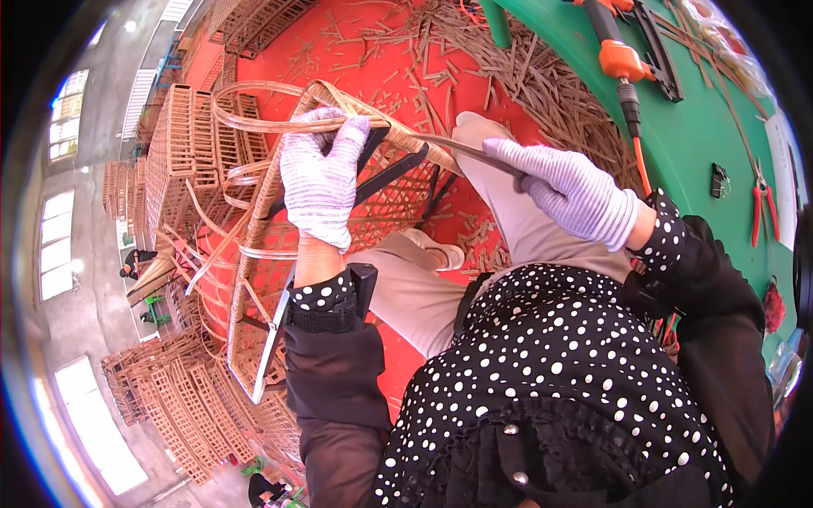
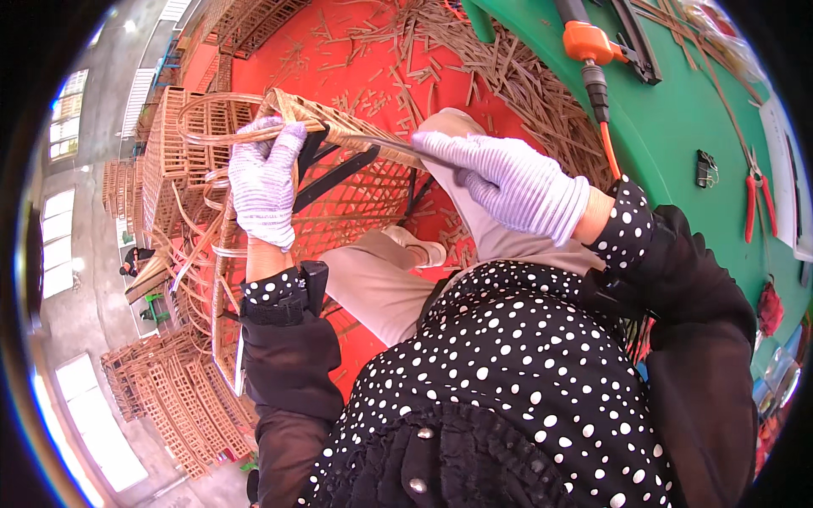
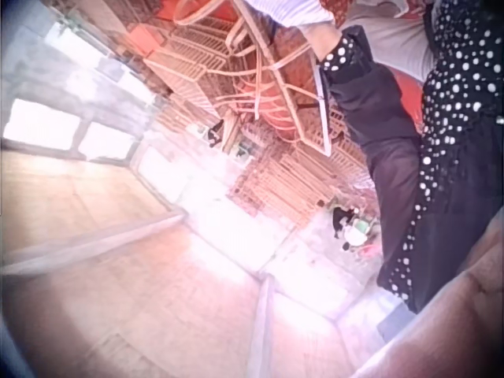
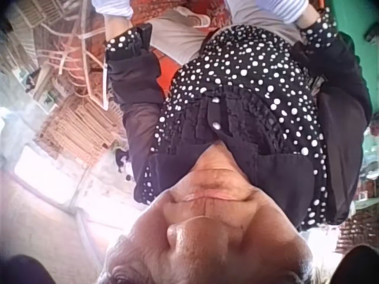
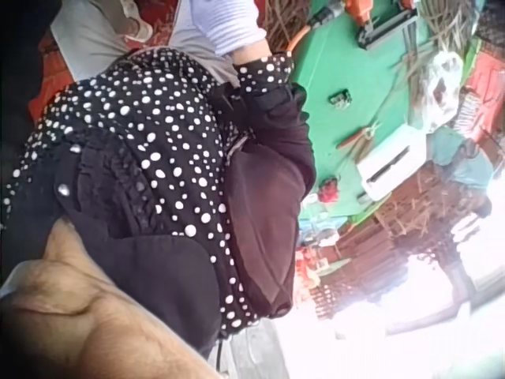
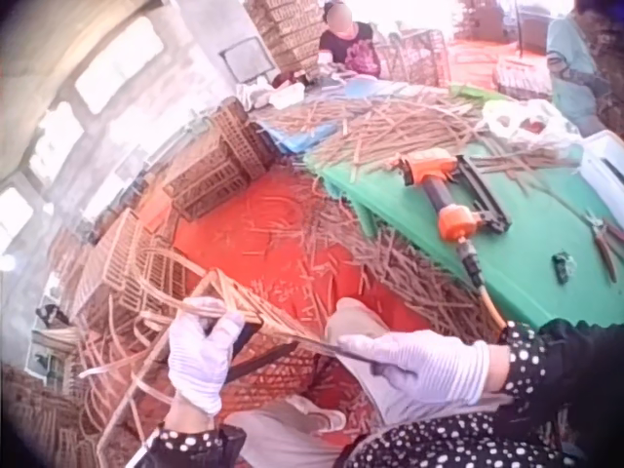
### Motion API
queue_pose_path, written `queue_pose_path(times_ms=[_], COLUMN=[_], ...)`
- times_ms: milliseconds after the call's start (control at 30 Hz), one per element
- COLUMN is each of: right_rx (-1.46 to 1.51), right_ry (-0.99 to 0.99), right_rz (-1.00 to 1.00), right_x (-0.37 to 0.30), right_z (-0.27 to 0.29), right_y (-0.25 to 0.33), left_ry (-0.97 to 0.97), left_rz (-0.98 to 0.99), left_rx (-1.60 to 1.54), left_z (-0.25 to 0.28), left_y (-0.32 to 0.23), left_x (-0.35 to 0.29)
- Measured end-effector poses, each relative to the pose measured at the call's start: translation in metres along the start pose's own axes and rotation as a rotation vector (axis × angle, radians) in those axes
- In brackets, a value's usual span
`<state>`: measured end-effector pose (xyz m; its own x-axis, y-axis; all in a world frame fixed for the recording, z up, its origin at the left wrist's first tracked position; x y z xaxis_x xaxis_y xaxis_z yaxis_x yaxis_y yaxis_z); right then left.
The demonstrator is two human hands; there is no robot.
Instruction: The recorder prepares for work by putting on a camera harness and gloves, then selects a bamboo basket frame and uses scissors to trim and weave bamboo strips onto it.
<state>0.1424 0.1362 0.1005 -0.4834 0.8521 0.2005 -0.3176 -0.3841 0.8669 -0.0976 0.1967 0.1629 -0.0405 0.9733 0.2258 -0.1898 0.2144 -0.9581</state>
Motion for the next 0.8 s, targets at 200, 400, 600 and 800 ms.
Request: queue_pose_path(times_ms=[200, 400, 600, 800], right_rx=[-0.730, -0.827, -0.936, -1.100], right_ry=[-0.133, -0.208, -0.209, -0.145], right_rz=[0.049, 0.101, 0.131, 0.124], right_x=[0.010, 0.016, 0.018, 0.024], right_z=[0.006, 0.008, 0.009, 0.012], right_y=[0.010, 0.017, 0.018, 0.028], left_ry=[-0.011, 0.002, 0.001, 0.007], left_rz=[-0.012, -0.003, 0.002, -0.004], left_rx=[0.081, 0.074, 0.052, 0.058], left_z=[0.001, 0.001, 0.000, 0.000], left_y=[0.001, -0.001, -0.002, -0.002], left_x=[-0.001, -0.001, -0.002, -0.002])
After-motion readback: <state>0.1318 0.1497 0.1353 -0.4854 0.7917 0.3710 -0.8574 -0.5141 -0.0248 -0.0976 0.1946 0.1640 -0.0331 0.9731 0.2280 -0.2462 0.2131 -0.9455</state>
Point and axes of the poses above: each hand's wrist, its own x-axis towards the middle knuckle, its own z-axis out of the back of the hand, y = z × x, the point moved 2 cm from there along x, towards the middle knuckle, and after that the axes turned 11 degrees about -x, right-handed, at the moved point
